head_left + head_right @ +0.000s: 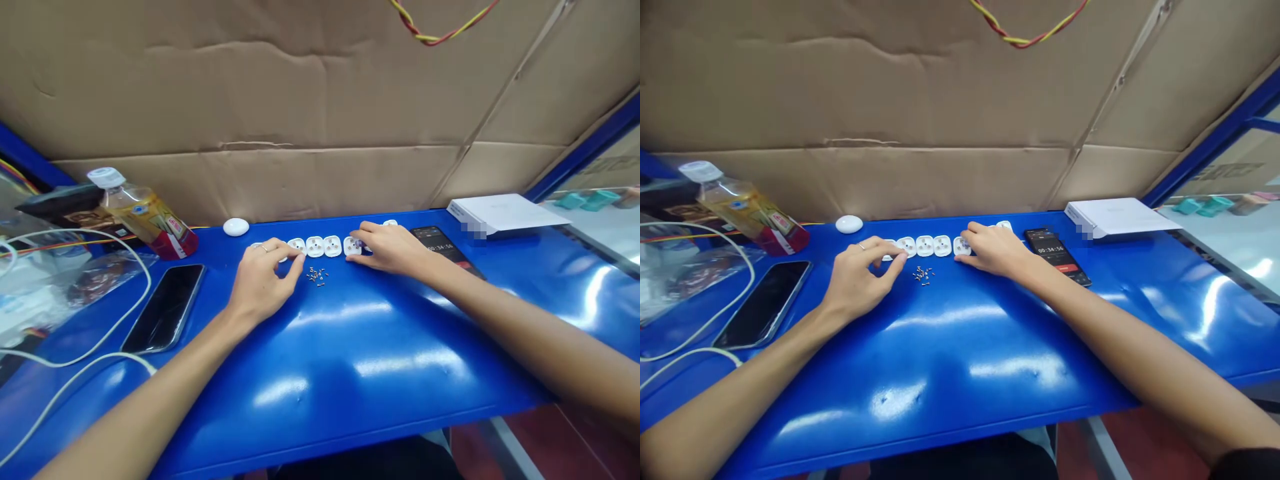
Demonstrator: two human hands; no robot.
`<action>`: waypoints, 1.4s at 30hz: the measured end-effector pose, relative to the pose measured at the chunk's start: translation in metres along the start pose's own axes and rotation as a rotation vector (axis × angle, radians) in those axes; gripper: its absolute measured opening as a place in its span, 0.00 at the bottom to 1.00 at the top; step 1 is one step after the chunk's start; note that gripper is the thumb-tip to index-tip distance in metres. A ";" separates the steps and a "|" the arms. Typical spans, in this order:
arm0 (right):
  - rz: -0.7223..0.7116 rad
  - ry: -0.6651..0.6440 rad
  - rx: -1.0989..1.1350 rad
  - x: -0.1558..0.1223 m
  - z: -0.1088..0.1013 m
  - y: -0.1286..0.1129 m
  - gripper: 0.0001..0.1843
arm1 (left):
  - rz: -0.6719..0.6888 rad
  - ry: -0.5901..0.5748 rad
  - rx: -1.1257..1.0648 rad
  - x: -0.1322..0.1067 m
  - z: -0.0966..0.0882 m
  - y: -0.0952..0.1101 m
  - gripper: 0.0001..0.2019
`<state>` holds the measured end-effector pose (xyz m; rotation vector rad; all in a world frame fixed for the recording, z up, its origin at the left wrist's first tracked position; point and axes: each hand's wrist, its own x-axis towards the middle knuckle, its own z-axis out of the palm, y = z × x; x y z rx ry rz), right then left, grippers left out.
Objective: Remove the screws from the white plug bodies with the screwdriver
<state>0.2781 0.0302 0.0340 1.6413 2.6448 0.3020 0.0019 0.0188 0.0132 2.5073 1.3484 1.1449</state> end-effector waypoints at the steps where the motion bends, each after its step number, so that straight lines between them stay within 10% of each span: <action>1: 0.001 -0.008 -0.001 0.003 0.001 0.001 0.25 | 0.005 -0.004 0.007 0.000 0.000 0.000 0.08; 30: 0.096 -0.035 0.134 -0.058 -0.004 0.019 0.25 | 0.053 -0.061 0.071 0.000 -0.002 0.000 0.09; 42: -0.156 -0.049 0.269 -0.045 -0.023 -0.065 0.28 | 0.038 -0.128 -0.071 0.002 -0.005 0.002 0.09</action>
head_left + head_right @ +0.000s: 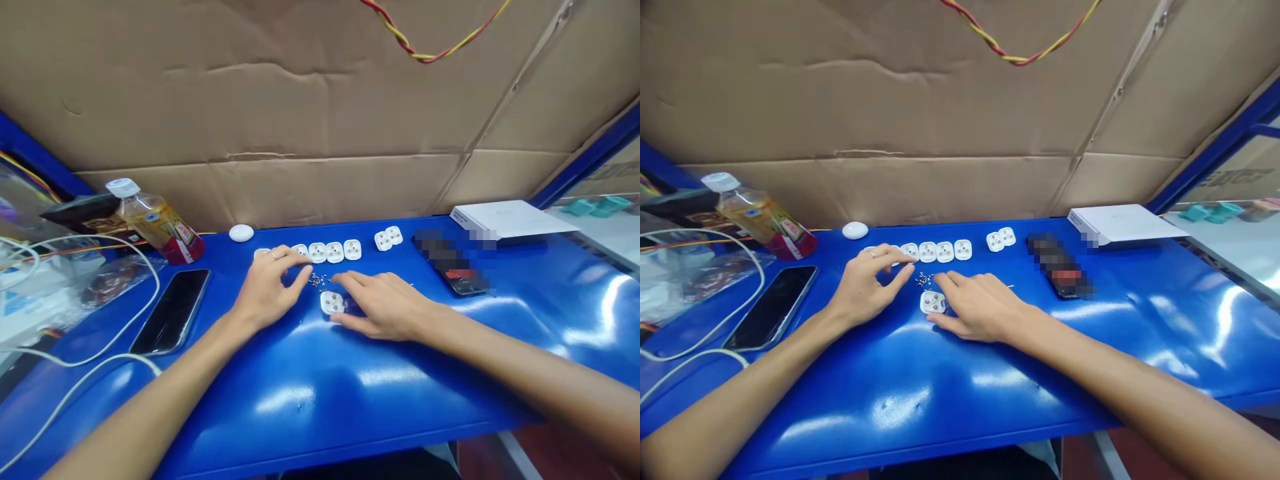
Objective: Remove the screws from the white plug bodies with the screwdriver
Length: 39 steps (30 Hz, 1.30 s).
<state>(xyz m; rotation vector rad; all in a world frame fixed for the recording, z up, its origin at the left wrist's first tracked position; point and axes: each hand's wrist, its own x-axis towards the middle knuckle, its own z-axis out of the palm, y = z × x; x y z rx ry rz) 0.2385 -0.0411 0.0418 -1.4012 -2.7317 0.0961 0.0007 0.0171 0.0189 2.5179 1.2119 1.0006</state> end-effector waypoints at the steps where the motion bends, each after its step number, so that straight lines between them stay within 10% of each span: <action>1: -0.004 0.050 -0.006 0.002 0.000 0.000 0.29 | -0.001 -0.028 -0.048 0.001 -0.002 0.000 0.11; 10: -0.028 0.654 0.349 -0.022 -0.018 0.038 0.39 | 0.158 -0.521 -0.160 0.002 -0.027 -0.005 0.35; 19: 0.047 0.385 0.914 -0.014 0.001 0.022 0.17 | 0.187 -0.586 -0.092 0.003 -0.022 0.003 0.16; 39: 0.069 0.327 0.960 -0.011 0.010 0.020 0.17 | 0.192 -0.615 -0.175 -0.001 -0.018 0.000 0.15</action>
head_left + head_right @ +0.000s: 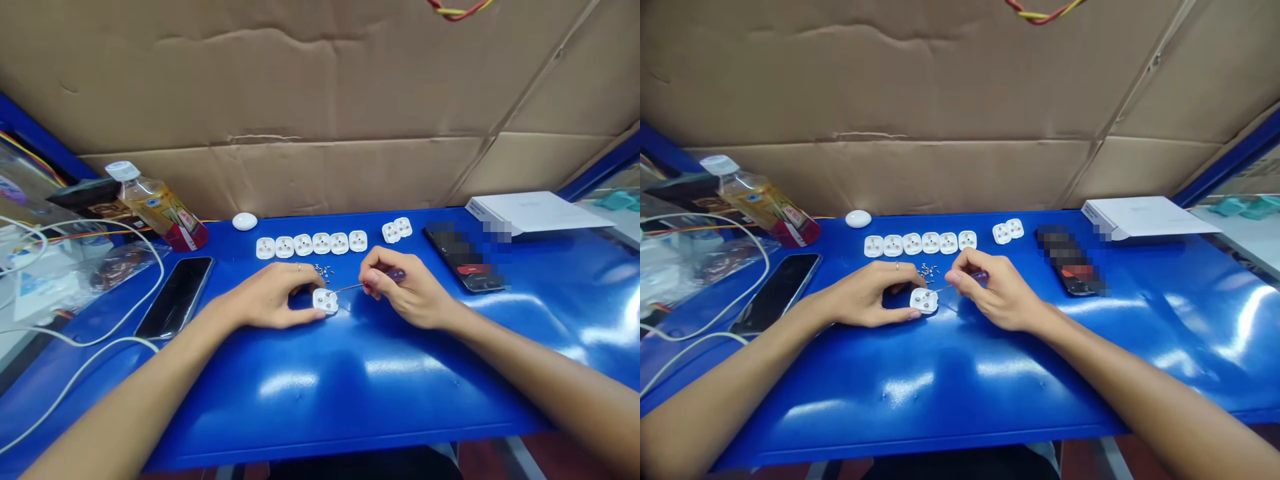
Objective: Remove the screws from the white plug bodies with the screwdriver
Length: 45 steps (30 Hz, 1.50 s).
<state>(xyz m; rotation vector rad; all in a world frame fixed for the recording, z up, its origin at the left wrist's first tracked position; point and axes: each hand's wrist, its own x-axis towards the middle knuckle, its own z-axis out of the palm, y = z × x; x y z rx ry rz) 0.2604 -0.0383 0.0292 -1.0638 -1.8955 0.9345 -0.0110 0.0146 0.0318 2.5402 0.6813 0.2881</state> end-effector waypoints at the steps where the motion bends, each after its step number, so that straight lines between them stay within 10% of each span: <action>1: 0.010 0.012 0.016 0.000 0.001 0.000 0.17 | -0.003 0.000 -0.004 0.000 0.000 0.000 0.15; 10: 0.083 0.169 -0.245 0.003 -0.002 -0.003 0.15 | -0.027 -0.022 -0.112 0.003 0.004 -0.002 0.16; 38: -0.211 -0.150 -0.391 0.003 -0.030 -0.008 0.14 | -0.022 -0.062 -0.190 0.004 0.006 -0.002 0.18; 45: -0.081 -0.074 -0.473 0.003 -0.021 -0.010 0.07 | -0.032 -0.046 -0.185 0.004 0.009 -0.003 0.18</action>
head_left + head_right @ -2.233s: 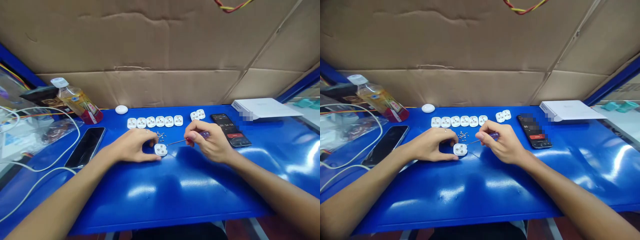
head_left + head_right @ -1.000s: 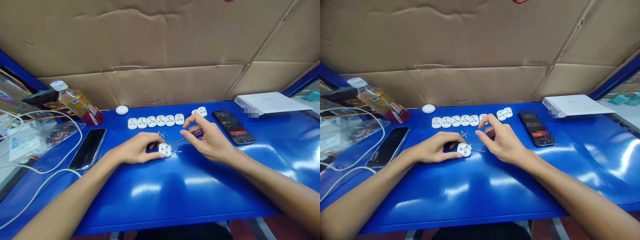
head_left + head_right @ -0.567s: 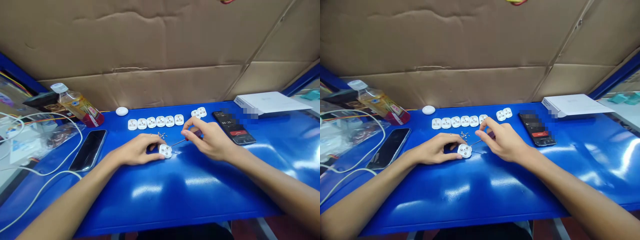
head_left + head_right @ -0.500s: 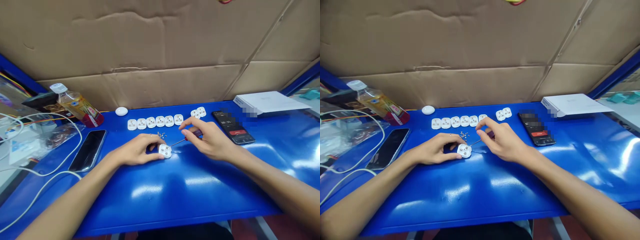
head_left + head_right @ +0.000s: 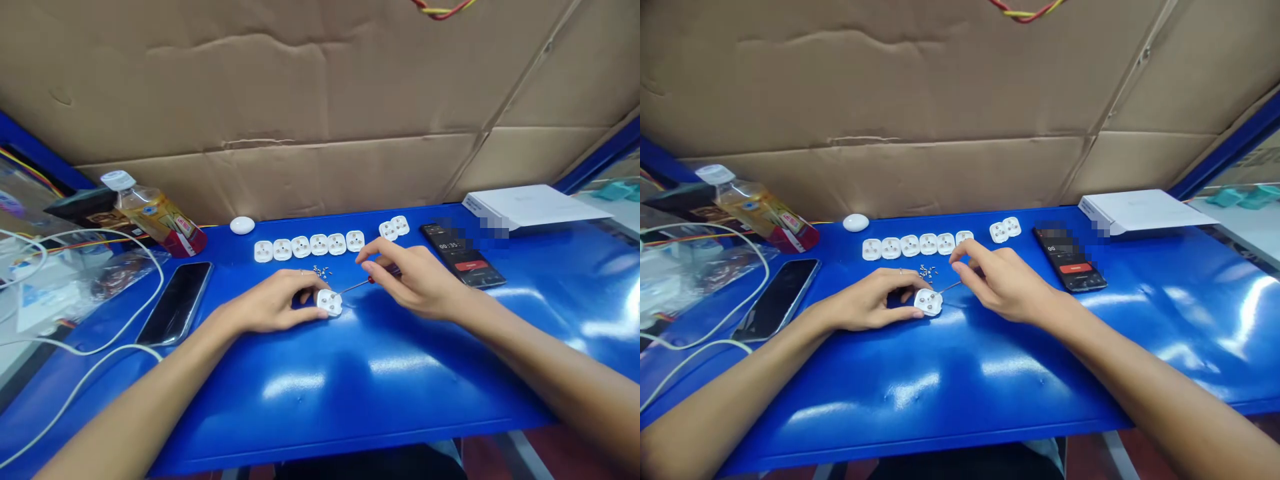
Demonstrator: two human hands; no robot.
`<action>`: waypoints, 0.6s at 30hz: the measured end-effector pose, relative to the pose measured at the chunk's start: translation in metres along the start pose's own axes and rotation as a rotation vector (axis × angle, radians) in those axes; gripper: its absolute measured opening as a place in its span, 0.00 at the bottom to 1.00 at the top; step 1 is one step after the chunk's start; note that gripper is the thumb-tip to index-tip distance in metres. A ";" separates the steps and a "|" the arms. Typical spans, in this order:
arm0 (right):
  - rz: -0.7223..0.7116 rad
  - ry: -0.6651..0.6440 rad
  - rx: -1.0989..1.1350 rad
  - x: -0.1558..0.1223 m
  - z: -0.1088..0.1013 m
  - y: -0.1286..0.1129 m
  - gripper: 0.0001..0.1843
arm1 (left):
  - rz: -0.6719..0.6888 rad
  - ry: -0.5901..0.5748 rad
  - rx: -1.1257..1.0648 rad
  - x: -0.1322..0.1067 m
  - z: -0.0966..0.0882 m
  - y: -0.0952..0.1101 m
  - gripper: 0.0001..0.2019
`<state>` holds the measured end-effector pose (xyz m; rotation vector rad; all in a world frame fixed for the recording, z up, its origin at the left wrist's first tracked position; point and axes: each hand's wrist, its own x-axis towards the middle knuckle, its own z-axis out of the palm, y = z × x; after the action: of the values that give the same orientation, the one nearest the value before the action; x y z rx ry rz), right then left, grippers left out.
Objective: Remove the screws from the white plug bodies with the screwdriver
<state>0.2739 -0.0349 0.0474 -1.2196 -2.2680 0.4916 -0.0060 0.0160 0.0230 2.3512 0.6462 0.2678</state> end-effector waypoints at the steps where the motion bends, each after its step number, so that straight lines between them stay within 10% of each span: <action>1: -0.006 -0.007 0.017 0.000 0.000 -0.001 0.07 | 0.004 0.000 -0.006 0.000 0.000 0.000 0.18; 18: -0.138 0.060 0.054 -0.002 -0.001 0.003 0.08 | -0.055 0.004 0.022 0.002 -0.002 0.009 0.15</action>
<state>0.2777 -0.0347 0.0464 -1.0302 -2.2548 0.4553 -0.0017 0.0128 0.0305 2.3504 0.7172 0.2418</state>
